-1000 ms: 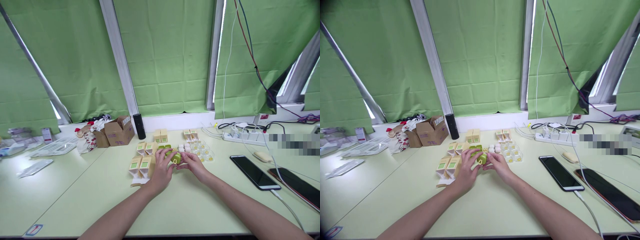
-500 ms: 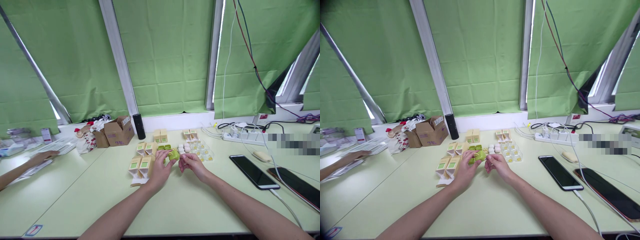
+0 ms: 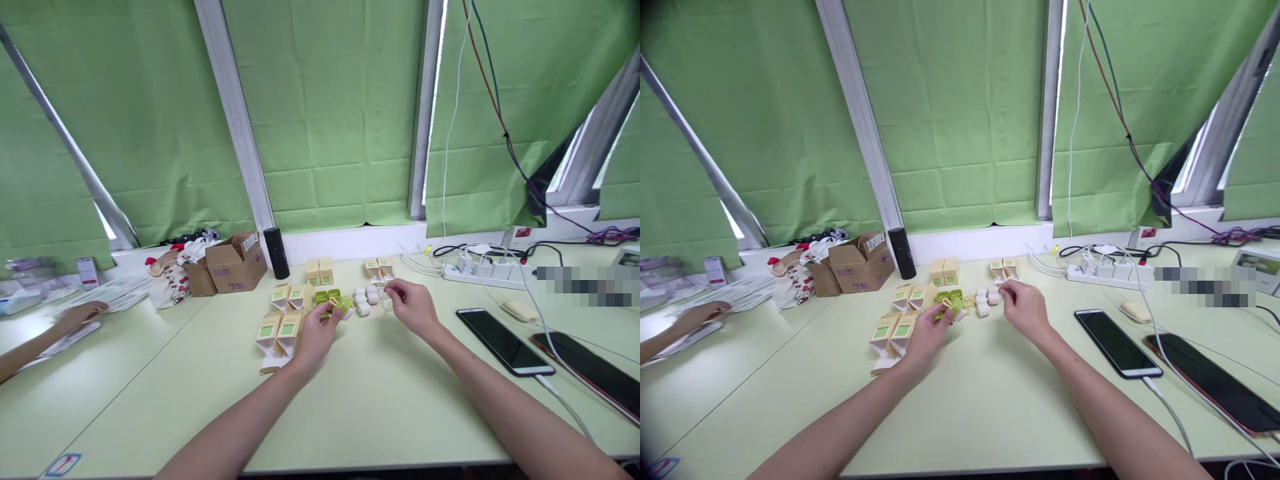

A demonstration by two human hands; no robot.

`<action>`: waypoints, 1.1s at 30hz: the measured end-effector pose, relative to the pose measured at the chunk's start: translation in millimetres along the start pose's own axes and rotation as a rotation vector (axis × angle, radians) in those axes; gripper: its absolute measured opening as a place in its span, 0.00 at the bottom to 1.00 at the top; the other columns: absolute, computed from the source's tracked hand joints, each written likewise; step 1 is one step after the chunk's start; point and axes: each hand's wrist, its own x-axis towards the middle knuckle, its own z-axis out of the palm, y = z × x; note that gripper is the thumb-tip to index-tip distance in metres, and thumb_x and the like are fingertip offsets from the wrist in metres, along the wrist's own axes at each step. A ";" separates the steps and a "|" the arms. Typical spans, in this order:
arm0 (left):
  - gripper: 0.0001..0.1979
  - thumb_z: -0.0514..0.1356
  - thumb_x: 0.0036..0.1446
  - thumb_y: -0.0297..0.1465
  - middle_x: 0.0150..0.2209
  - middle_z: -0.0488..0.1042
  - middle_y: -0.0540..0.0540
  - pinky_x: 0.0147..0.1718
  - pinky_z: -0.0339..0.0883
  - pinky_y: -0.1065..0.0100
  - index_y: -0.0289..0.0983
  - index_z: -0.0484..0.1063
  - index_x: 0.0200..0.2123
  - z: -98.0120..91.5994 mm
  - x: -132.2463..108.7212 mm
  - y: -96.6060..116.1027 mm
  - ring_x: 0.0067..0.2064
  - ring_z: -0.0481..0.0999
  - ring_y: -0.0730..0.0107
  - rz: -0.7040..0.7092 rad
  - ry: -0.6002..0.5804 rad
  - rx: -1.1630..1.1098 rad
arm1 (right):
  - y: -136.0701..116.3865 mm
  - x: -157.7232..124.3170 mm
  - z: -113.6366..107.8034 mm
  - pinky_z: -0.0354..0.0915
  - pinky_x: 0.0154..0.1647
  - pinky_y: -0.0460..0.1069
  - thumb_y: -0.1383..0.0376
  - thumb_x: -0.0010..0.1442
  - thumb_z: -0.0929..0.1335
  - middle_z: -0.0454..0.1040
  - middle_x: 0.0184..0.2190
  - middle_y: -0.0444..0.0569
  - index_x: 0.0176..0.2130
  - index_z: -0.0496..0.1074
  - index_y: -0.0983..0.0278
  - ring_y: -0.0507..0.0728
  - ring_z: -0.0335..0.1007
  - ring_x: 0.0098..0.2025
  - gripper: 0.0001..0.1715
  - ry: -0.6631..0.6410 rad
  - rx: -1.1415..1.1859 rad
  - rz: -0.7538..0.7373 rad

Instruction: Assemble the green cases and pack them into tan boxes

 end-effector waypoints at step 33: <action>0.34 0.69 0.52 0.61 0.41 0.84 0.39 0.43 0.73 0.63 0.34 0.83 0.41 -0.8 5.0 -2.1 0.39 0.81 0.60 0.036 0.049 -0.046 | -15.5 -28.0 22.1 0.59 0.38 0.49 0.70 0.52 0.76 0.75 0.48 0.49 0.56 0.66 0.60 0.57 0.72 0.42 0.35 -0.611 0.025 -0.049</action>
